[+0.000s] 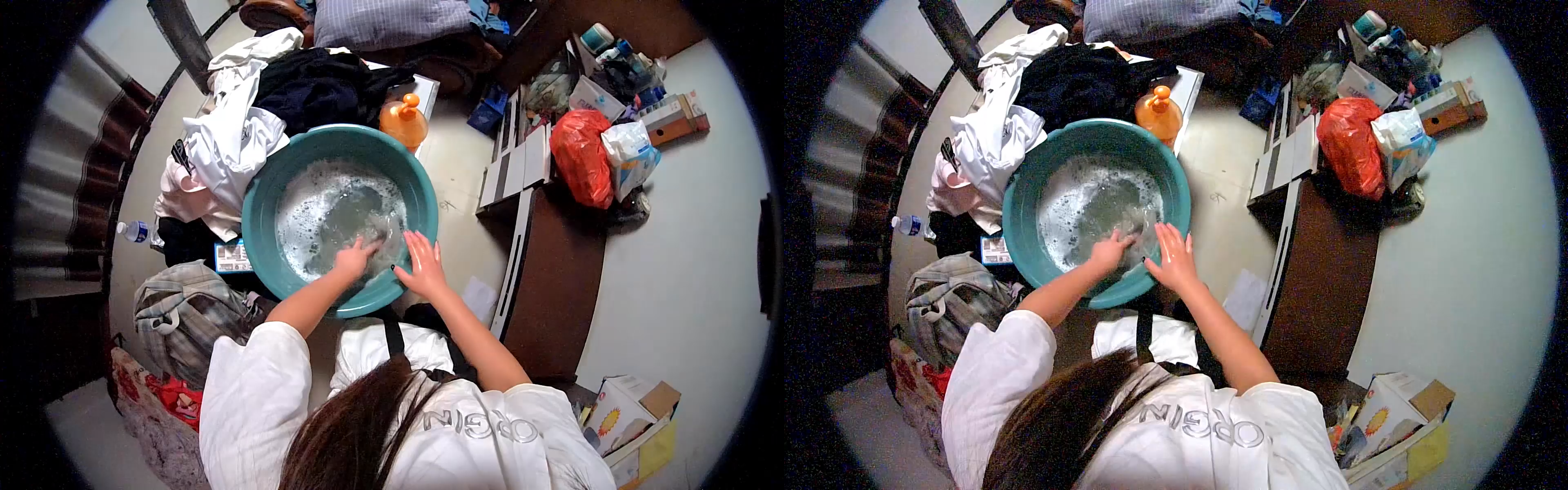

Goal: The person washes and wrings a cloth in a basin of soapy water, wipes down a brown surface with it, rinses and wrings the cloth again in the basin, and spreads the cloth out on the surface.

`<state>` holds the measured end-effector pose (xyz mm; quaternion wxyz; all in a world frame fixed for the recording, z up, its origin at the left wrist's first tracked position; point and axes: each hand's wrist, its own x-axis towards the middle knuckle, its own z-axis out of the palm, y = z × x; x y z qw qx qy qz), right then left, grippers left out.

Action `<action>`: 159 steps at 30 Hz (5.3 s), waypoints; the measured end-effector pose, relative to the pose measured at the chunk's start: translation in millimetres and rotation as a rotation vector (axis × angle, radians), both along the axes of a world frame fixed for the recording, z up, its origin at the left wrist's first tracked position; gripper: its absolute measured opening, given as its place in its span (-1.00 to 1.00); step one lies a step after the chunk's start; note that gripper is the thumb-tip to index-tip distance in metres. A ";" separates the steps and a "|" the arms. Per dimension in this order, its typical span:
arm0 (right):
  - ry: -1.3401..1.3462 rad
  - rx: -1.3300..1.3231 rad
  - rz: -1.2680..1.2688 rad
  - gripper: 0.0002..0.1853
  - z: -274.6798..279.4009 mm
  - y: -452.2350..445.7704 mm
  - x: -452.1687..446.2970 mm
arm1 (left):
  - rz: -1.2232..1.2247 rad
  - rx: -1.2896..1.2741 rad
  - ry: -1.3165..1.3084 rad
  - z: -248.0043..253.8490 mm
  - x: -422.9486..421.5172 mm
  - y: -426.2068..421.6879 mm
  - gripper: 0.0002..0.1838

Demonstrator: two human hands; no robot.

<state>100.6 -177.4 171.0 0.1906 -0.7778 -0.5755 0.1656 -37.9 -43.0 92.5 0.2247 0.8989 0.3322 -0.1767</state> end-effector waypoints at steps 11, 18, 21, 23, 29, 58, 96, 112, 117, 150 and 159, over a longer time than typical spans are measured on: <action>0.025 0.011 -0.017 -0.20 4.9 -4.8 -2.1 | 0.277 -0.105 -0.012 -7.4 7.6 -3.4 -0.42; -0.024 0.016 -0.026 -0.20 1.7 -5.3 -5.8 | 0.246 -0.057 -0.002 -19.8 5.1 -0.8 -0.61; -0.058 0.011 -0.020 -0.19 1.3 -4.8 -7.9 | 0.013 -0.091 0.016 -2.4 1.1 -11.0 -0.59; -0.082 0.013 -0.012 -0.18 2.2 -3.7 -6.3 | 0.098 -0.077 -0.035 22.2 0.4 0.0 -0.65; -0.111 -0.031 0.075 -0.03 24.5 19.1 -8.0 | 0.107 0.052 -0.285 114.0 4.2 18.1 -0.62; 1.519 0.020 -0.171 -0.44 2.9 97.6 -32.1 | 1.644 -1.576 -1.271 56.5 1.6 33.1 -0.62; 2.215 -0.019 -0.558 -0.61 44.2 157.5 -32.2 | 0.315 -0.269 -1.282 151.9 -3.0 63.9 -0.48; 1.329 -0.845 0.030 -0.75 84.5 187.0 -14.0 | -0.764 0.158 -1.146 199.9 5.4 78.6 -0.69; 0.908 -0.735 0.501 -0.76 86.1 194.1 -10.4 | -0.875 0.167 -1.088 195.9 10.9 74.9 -0.80; 0.604 -0.531 0.286 -0.68 51.2 179.0 -10.8 | -1.170 0.552 -0.702 127.0 35.9 32.2 -0.80; 0.628 -0.470 0.262 -0.69 47.1 172.5 -10.5 | -1.229 0.669 -0.664 133.5 33.0 26.3 -0.80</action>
